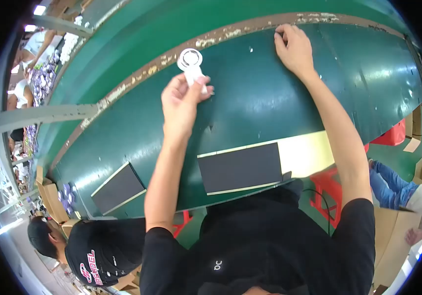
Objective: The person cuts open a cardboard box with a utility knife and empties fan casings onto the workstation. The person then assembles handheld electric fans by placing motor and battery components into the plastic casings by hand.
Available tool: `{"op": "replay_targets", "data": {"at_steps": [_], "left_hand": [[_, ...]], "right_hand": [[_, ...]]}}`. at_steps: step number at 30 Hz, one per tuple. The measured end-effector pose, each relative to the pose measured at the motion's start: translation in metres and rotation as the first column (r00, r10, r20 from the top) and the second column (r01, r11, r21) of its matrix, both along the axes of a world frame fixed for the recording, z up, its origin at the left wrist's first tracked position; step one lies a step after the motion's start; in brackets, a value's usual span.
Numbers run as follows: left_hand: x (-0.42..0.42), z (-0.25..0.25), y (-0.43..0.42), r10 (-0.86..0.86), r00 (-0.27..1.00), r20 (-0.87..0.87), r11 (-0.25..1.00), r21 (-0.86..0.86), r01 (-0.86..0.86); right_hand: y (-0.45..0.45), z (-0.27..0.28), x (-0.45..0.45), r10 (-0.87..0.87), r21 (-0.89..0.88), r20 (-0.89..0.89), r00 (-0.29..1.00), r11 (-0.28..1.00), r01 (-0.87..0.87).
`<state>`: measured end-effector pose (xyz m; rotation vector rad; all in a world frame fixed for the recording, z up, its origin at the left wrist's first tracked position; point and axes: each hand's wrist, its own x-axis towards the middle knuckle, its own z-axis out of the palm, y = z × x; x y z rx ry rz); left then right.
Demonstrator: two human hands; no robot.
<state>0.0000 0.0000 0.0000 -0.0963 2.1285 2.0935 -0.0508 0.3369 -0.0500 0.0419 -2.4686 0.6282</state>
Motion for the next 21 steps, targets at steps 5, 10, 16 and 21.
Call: {"op": "replay_targets", "data": {"at_steps": [5,10,16,21], "left_hand": [[-0.130,0.022,0.006,0.094,0.984,-0.150,0.850,-0.502,-0.157],[-0.261,-0.001,0.001,0.169,0.960,-0.222,0.647,-0.710,-0.278],[-0.242,-0.028,0.037,0.177,0.858,-0.483,0.595,-0.642,-0.484],[-0.133,-0.022,0.039,-0.177,0.659,-0.731,0.713,-0.557,-0.426]], "right_hand": [[-0.001,0.008,-0.006,-0.013,0.005,0.048,0.999,1.000,0.013],[-0.001,0.012,-0.004,-0.018,-0.018,0.081,0.997,1.000,0.020],[0.000,0.015,-0.004,-0.008,-0.060,0.098,0.995,0.998,0.014],[0.001,0.014,-0.004,-0.002,-0.062,0.075,0.997,0.998,0.006]]}}
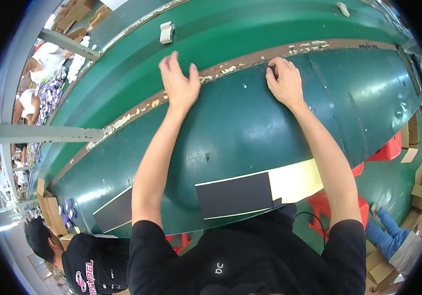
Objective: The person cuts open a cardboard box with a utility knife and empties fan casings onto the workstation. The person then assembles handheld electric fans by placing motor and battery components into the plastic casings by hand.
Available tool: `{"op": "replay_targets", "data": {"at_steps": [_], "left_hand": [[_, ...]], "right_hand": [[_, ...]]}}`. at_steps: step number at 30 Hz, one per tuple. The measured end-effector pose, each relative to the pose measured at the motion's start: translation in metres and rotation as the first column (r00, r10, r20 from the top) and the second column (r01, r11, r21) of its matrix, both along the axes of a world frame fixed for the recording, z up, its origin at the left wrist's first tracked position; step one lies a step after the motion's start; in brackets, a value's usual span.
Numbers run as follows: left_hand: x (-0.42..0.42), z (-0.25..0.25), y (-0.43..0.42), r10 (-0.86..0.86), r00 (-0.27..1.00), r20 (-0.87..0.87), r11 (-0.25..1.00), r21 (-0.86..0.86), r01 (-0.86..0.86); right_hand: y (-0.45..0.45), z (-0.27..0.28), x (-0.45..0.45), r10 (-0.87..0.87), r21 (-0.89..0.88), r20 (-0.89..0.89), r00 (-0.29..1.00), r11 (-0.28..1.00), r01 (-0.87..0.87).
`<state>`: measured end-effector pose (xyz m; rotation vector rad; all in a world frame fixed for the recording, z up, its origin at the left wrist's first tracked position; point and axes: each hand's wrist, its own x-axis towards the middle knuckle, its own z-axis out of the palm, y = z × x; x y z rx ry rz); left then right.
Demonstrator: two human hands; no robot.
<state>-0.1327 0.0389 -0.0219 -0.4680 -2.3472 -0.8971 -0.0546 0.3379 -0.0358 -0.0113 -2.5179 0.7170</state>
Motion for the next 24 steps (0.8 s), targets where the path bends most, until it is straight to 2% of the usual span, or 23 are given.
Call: {"op": "replay_targets", "data": {"at_steps": [3,5,7,9,10,11,12,14,15,16,17,19,21,24], "left_hand": [[0.101,0.038,0.001,-0.235,0.965,0.117,0.969,-0.054,0.242],[0.166,0.056,-0.001,-0.411,0.885,0.221,0.896,-0.083,0.437],[0.218,0.065,-0.011,-0.559,0.717,0.416,0.750,-0.116,0.652],[0.253,0.062,-0.017,-0.590,0.602,0.538,0.631,-0.158,0.759],[0.265,0.056,-0.020,-0.574,0.612,0.544,0.598,-0.232,0.767],[0.270,0.044,-0.023,-0.582,0.633,0.510,0.606,-0.248,0.756],[0.273,0.034,-0.026,-0.589,0.657,0.471,0.615,-0.266,0.742],[0.271,0.029,-0.030,-0.593,0.670,0.446,0.605,-0.303,0.736],[0.271,0.031,-0.031,-0.608,0.666,0.433,0.589,-0.317,0.744],[0.268,0.035,-0.029,-0.626,0.659,0.417,0.576,-0.323,0.751],[0.260,0.033,-0.026,-0.625,0.692,0.361,0.587,-0.366,0.722],[0.241,0.029,-0.020,-0.585,0.767,0.263,0.633,-0.443,0.635],[0.216,0.029,-0.010,-0.517,0.840,0.164,0.687,-0.506,0.521],[0.189,0.036,0.003,-0.407,0.913,-0.023,0.795,-0.501,0.341]], "right_hand": [[0.000,-0.001,-0.006,0.026,0.005,-0.048,0.998,1.000,-0.026],[0.002,-0.002,-0.001,0.017,-0.047,-0.006,1.000,0.999,-0.018],[0.005,0.000,0.004,0.035,-0.082,0.040,0.999,0.996,-0.031],[0.011,-0.006,0.002,0.079,-0.163,0.072,0.994,0.984,-0.067],[0.018,-0.002,0.004,0.199,-0.246,0.142,0.970,0.956,-0.160],[0.015,0.012,0.015,0.304,-0.451,0.198,0.932,0.873,-0.189],[0.018,0.016,0.026,0.465,-0.531,0.178,0.867,0.787,-0.312],[0.016,0.041,0.062,0.636,-0.676,0.299,0.711,0.667,-0.313],[0.010,0.046,0.086,0.676,-0.645,0.287,0.679,0.661,-0.385],[0.002,0.057,0.115,0.650,-0.547,0.311,0.694,0.719,-0.428],[-0.003,0.074,0.139,0.579,-0.410,0.417,0.700,0.808,-0.424],[-0.009,0.068,0.179,0.580,-0.102,0.357,0.732,0.803,-0.587],[-0.020,0.077,0.214,0.430,0.173,0.299,0.852,0.854,-0.491],[-0.021,0.061,0.242,0.231,0.390,0.237,0.944,0.867,-0.310]]}}
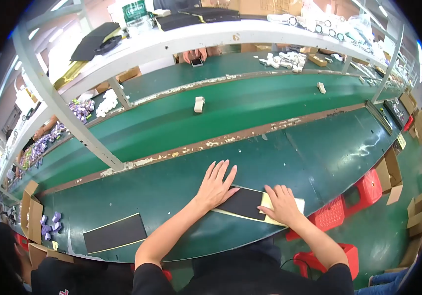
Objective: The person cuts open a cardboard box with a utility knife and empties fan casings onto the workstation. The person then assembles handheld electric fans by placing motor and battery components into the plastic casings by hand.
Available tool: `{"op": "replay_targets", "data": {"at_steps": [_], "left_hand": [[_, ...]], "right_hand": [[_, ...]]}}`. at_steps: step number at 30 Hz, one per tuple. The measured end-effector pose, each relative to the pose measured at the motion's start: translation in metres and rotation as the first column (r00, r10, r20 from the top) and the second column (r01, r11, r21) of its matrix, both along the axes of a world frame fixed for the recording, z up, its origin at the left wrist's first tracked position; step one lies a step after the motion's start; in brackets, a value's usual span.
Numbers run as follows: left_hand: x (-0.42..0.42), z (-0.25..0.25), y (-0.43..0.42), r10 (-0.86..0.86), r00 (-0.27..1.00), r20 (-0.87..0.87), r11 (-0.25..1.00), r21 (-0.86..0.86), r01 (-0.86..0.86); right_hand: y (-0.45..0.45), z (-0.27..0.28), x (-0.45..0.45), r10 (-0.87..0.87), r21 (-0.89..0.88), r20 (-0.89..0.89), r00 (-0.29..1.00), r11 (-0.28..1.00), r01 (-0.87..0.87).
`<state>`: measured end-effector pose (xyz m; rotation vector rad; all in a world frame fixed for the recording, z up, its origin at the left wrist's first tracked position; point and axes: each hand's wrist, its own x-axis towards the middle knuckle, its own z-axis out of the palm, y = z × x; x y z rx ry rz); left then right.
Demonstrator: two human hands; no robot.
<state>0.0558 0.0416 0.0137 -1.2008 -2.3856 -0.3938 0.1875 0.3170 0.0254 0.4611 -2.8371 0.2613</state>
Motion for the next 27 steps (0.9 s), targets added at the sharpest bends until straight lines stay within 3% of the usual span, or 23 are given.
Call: {"op": "replay_targets", "data": {"at_steps": [3,6,9,10,12,13,14,16,17,19,21,24,27], "left_hand": [[-0.018,0.061,0.008,-0.002,0.993,-0.121,0.970,0.241,0.031],[-0.062,0.147,0.002,0.065,0.941,-0.331,0.884,0.457,0.099],[-0.125,0.245,-0.013,0.328,0.786,-0.524,0.829,0.558,0.027],[-0.152,0.278,-0.022,0.364,0.778,-0.512,0.794,0.607,0.027],[-0.203,0.340,-0.044,0.559,0.730,-0.394,0.702,0.693,-0.164],[-0.260,0.363,-0.070,0.711,0.385,-0.589,0.699,0.653,-0.291],[-0.286,0.388,-0.086,0.754,0.385,-0.533,0.654,0.669,-0.354],[-0.325,0.417,-0.117,0.785,0.473,-0.401,0.607,0.651,-0.456],[-0.340,0.422,-0.130,0.773,0.542,-0.330,0.607,0.634,-0.479],[-0.367,0.426,-0.141,0.650,0.738,-0.179,0.627,0.675,-0.388],[-0.342,0.420,-0.132,0.462,0.887,0.021,0.653,0.668,-0.356],[-0.366,0.415,-0.150,0.463,0.874,0.148,0.641,0.625,-0.446],[-0.423,0.418,-0.191,0.191,0.967,0.170,0.515,0.821,-0.246]], "right_hand": [[0.013,-0.033,0.010,-0.176,-0.088,-0.103,0.979,0.982,0.167],[0.023,-0.048,0.009,-0.473,-0.146,-0.141,0.870,0.879,0.454],[0.042,-0.040,0.003,-0.683,-0.072,-0.087,0.725,0.731,0.679],[0.043,-0.037,0.001,-0.685,-0.064,-0.119,0.718,0.727,0.683],[0.041,-0.033,0.004,-0.707,-0.042,-0.161,0.688,0.702,0.711],[0.035,-0.027,0.008,-0.641,-0.076,-0.192,0.743,0.765,0.640],[0.025,-0.016,0.011,-0.577,-0.110,-0.230,0.784,0.816,0.568],[-0.001,0.010,0.019,-0.470,-0.045,0.040,0.882,0.881,0.472],[-0.010,-0.010,0.024,-0.440,-0.043,0.097,0.893,0.895,0.445],[-0.017,-0.033,0.029,-0.403,-0.055,0.179,0.898,0.907,0.418],[-0.017,-0.028,0.029,-0.412,-0.045,0.196,0.890,0.903,0.428],[-0.025,-0.032,0.029,-0.464,-0.055,0.180,0.868,0.876,0.479],[-0.027,-0.034,0.026,-0.484,-0.039,0.187,0.855,0.866,0.499]]}}
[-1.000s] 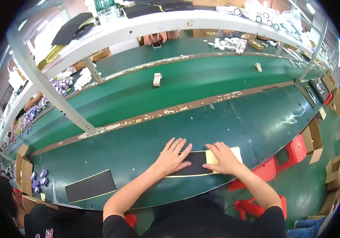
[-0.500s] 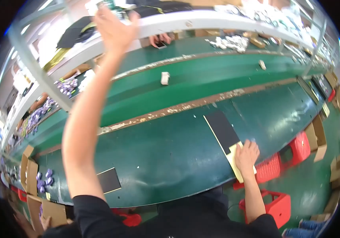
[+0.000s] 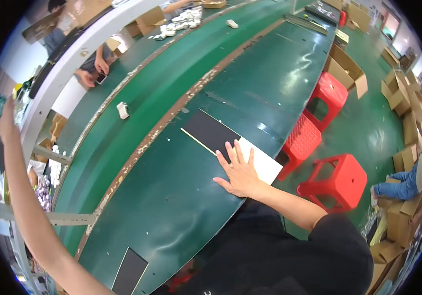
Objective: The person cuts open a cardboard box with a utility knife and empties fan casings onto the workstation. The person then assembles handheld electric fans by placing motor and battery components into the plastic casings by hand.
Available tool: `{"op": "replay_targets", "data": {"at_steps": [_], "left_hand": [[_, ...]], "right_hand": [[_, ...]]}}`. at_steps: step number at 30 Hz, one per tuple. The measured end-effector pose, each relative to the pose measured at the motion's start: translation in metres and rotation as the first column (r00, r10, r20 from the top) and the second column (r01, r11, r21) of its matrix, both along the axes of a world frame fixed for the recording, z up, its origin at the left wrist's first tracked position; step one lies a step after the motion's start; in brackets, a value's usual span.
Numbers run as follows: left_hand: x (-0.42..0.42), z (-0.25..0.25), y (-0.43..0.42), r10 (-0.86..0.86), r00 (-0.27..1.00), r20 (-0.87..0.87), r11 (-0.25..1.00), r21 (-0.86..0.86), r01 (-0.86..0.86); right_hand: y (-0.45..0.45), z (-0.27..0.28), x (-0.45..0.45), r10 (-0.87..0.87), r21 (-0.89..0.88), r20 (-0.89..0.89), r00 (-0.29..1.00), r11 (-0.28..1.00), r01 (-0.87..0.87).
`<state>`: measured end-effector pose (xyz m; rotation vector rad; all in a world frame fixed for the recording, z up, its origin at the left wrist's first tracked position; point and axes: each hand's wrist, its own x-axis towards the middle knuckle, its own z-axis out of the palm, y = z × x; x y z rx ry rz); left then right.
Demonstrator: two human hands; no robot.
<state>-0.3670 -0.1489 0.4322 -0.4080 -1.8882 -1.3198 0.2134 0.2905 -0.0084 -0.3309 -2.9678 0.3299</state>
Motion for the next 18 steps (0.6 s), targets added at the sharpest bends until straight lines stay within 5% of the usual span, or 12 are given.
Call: {"op": "replay_targets", "data": {"at_steps": [2,7,8,11,13,15,16,17,18], "left_hand": [[0.027,0.013,-0.004,-0.096,0.995,0.009,0.995,-0.002,0.096],[0.278,-0.059,0.086,-0.273,0.961,0.034,0.956,-0.105,0.275],[0.305,-0.086,0.101,-0.326,0.943,0.063,0.945,0.001,0.327],[0.413,-0.168,0.164,-0.418,0.867,0.271,0.902,0.237,0.360],[0.457,-0.224,0.183,-0.576,0.770,0.274,0.815,0.117,0.568],[0.495,-0.275,0.196,-0.629,0.676,0.383,0.777,0.312,0.547],[0.505,-0.311,0.197,-0.559,0.720,0.411,0.828,0.224,0.514],[0.509,-0.336,0.196,-0.401,0.833,0.381,0.882,-0.086,0.463],[0.518,-0.338,0.202,-0.303,0.884,0.355,0.895,-0.211,0.392]], "right_hand": [[-0.001,0.000,0.002,-0.023,-0.030,-0.040,0.999,0.999,0.021],[0.002,0.036,-0.010,0.039,-0.119,-0.382,0.923,0.989,-0.091],[0.004,0.057,-0.018,0.065,-0.188,-0.552,0.832,0.962,-0.200],[0.003,0.076,-0.027,0.151,-0.347,-0.364,0.919,0.894,-0.284],[-0.001,0.087,-0.032,0.181,-0.261,-0.513,0.839,0.898,-0.353],[-0.007,0.100,-0.037,0.226,-0.200,-0.587,0.778,0.890,-0.410],[-0.003,0.110,-0.037,0.252,-0.183,-0.594,0.764,0.883,-0.433],[-0.003,0.127,-0.034,0.262,-0.192,-0.603,0.753,0.869,-0.456],[0.003,0.130,-0.034,0.341,-0.148,-0.607,0.718,0.839,-0.524]]}}
